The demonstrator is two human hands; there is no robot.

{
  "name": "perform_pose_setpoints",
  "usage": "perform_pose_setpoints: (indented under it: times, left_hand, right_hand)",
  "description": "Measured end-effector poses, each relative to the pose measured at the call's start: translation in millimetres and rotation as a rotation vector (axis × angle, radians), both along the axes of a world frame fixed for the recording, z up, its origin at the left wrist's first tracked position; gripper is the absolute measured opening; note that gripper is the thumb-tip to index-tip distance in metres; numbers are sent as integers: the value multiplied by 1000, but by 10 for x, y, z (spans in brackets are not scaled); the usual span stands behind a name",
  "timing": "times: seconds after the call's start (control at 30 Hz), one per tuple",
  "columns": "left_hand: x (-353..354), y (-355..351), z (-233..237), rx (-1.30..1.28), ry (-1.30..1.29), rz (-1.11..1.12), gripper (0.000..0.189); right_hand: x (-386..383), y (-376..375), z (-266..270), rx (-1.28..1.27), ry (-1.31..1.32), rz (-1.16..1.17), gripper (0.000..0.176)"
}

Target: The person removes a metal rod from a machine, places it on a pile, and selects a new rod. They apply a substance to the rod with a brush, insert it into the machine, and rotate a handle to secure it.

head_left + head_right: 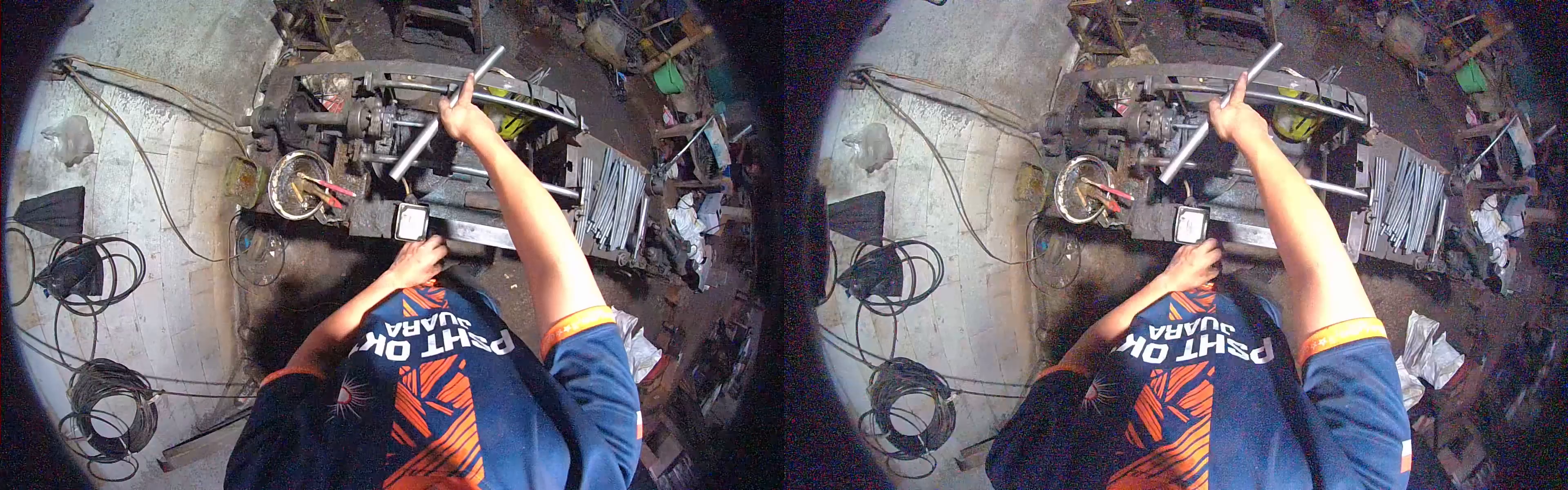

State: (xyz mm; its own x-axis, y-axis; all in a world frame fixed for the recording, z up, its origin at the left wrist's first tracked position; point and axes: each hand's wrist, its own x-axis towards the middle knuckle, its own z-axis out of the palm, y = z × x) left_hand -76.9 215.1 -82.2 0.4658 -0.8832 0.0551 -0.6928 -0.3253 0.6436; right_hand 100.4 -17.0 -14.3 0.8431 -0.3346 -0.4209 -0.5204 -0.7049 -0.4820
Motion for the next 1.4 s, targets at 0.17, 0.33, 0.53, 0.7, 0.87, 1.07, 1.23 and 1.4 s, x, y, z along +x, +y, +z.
perform_pose_setpoints:
  times: [0.17,0.33,0.53,0.7,0.87,1.07,1.23,1.4]
  left_hand:
    - [-14,-2,-51,-7,90,-18,25]
    - [-2,11,-50,24,98,-40,24]
    - [4,2,-26,3,95,-35,24]
    - [18,0,28,26,112,-39,21]
    - [16,-1,-21,-14,91,-34,23]
    - [45,27,-47,9,88,-66,24]
    - [110,-14,-60,-69,144,-17,22]
    - [523,-421,-32,-92,169,311,16]
  right_hand:
    - [-36,-11,38,37,-42,-2,91]
    - [-24,-52,-46,26,-61,0,92]
    - [-29,-33,-29,22,-69,2,92]
    - [-56,22,102,21,-41,6,91]
    - [-43,32,66,41,-50,2,90]
    - [-64,33,32,33,-96,-13,89]
    - [-93,33,8,14,-144,-37,87]
    - [-118,36,86,33,-114,-74,86]
